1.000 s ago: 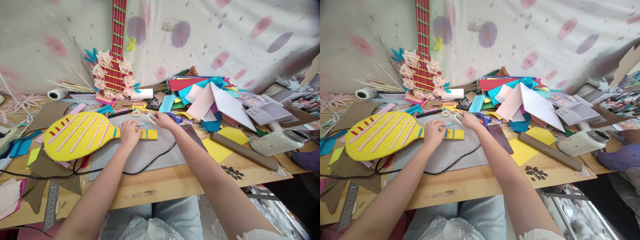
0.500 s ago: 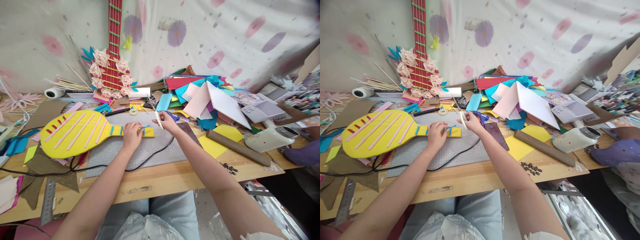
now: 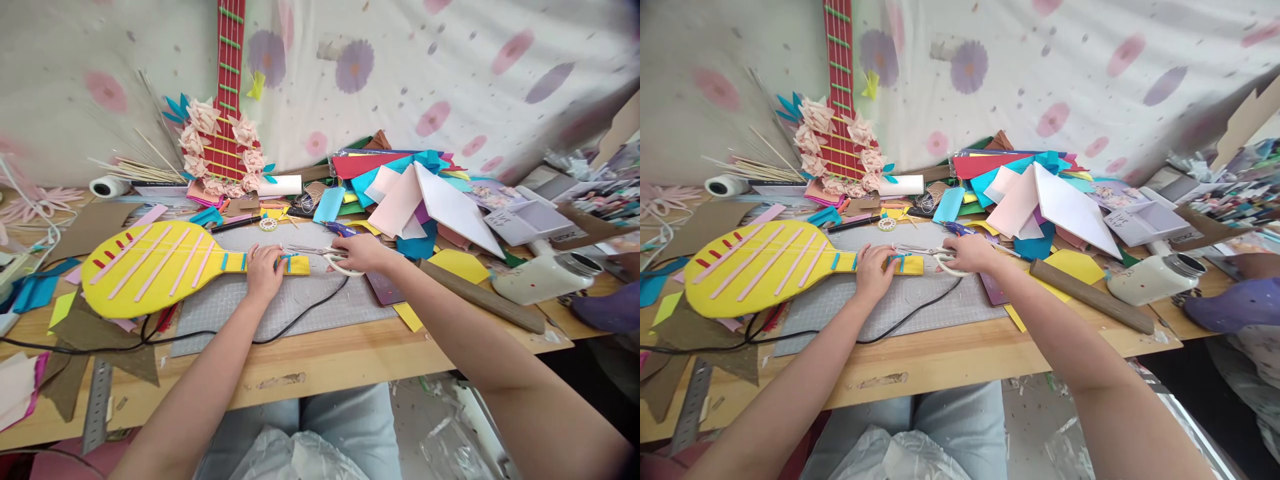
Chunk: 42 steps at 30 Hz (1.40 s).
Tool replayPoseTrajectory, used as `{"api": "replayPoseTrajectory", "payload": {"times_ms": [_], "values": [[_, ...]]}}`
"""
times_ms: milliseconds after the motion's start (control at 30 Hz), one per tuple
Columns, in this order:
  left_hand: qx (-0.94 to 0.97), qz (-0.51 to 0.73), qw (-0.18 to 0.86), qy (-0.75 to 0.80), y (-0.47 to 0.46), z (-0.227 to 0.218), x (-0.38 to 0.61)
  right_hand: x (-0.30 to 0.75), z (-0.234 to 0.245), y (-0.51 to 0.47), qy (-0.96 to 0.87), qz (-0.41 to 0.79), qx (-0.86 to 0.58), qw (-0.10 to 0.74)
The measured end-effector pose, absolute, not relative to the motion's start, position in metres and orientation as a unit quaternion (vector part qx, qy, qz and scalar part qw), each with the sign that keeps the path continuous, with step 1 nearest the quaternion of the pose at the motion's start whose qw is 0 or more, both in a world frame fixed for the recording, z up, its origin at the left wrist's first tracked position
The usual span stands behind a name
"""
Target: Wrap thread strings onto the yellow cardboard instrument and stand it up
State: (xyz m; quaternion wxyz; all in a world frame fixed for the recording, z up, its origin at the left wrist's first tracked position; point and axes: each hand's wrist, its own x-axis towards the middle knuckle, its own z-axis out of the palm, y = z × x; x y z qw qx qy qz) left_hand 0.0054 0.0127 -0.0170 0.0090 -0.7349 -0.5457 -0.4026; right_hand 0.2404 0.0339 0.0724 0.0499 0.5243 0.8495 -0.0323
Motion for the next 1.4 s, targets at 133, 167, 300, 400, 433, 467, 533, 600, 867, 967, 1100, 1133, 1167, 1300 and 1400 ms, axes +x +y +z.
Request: {"api": "replayPoseTrajectory", "payload": {"times_ms": [133,167,300,400,433,467,533,600,867,967,1100,1133,1167,1300,1400], "values": [[-0.735,-0.401,0.011,-0.547,0.013,-0.017,0.005,0.241,0.074,0.035,0.860,-0.003,0.506,0.070],[-0.735,-0.400,0.011,-0.547,0.013,-0.017,0.006,0.241,0.074,0.035,0.860,0.002,0.505,0.074],[-0.736,-0.396,0.013,-0.550,0.013,-0.016,0.006,0.238,0.074,0.036,0.858,0.009,0.506,0.090],[-0.736,-0.392,0.020,-0.552,0.013,-0.016,0.007,0.235,0.076,0.037,0.860,0.014,0.501,0.098],[-0.736,-0.391,0.022,-0.551,0.013,-0.016,0.007,0.235,0.076,0.037,0.861,0.017,0.498,0.100],[-0.737,-0.391,0.024,-0.551,0.013,-0.016,0.007,0.234,0.077,0.037,0.862,0.020,0.496,0.102],[-0.738,-0.393,0.025,-0.548,0.014,-0.016,0.007,0.233,0.078,0.039,0.863,0.027,0.493,0.105],[-0.739,-0.396,0.026,-0.545,0.014,-0.016,0.006,0.232,0.079,0.039,0.863,0.032,0.492,0.107],[-0.746,-0.403,0.030,-0.530,0.015,-0.016,0.006,0.230,0.084,0.040,0.858,0.032,0.499,0.116],[-0.747,-0.402,0.032,-0.528,0.014,-0.016,0.006,0.231,0.084,0.040,0.860,0.034,0.496,0.114],[-0.747,-0.403,0.025,-0.529,0.014,-0.015,0.006,0.233,0.085,0.041,0.862,0.034,0.492,0.115],[-0.747,-0.402,0.023,-0.529,0.014,-0.015,0.006,0.233,0.085,0.041,0.862,0.034,0.492,0.117],[-0.747,-0.401,0.021,-0.530,0.014,-0.015,0.006,0.234,0.085,0.041,0.863,0.034,0.490,0.117],[-0.748,-0.401,0.024,-0.528,0.015,-0.015,0.006,0.235,0.084,0.043,0.865,0.037,0.486,0.116],[-0.750,-0.403,0.031,-0.524,0.015,-0.015,0.006,0.237,0.083,0.044,0.865,0.040,0.488,0.108]]}}
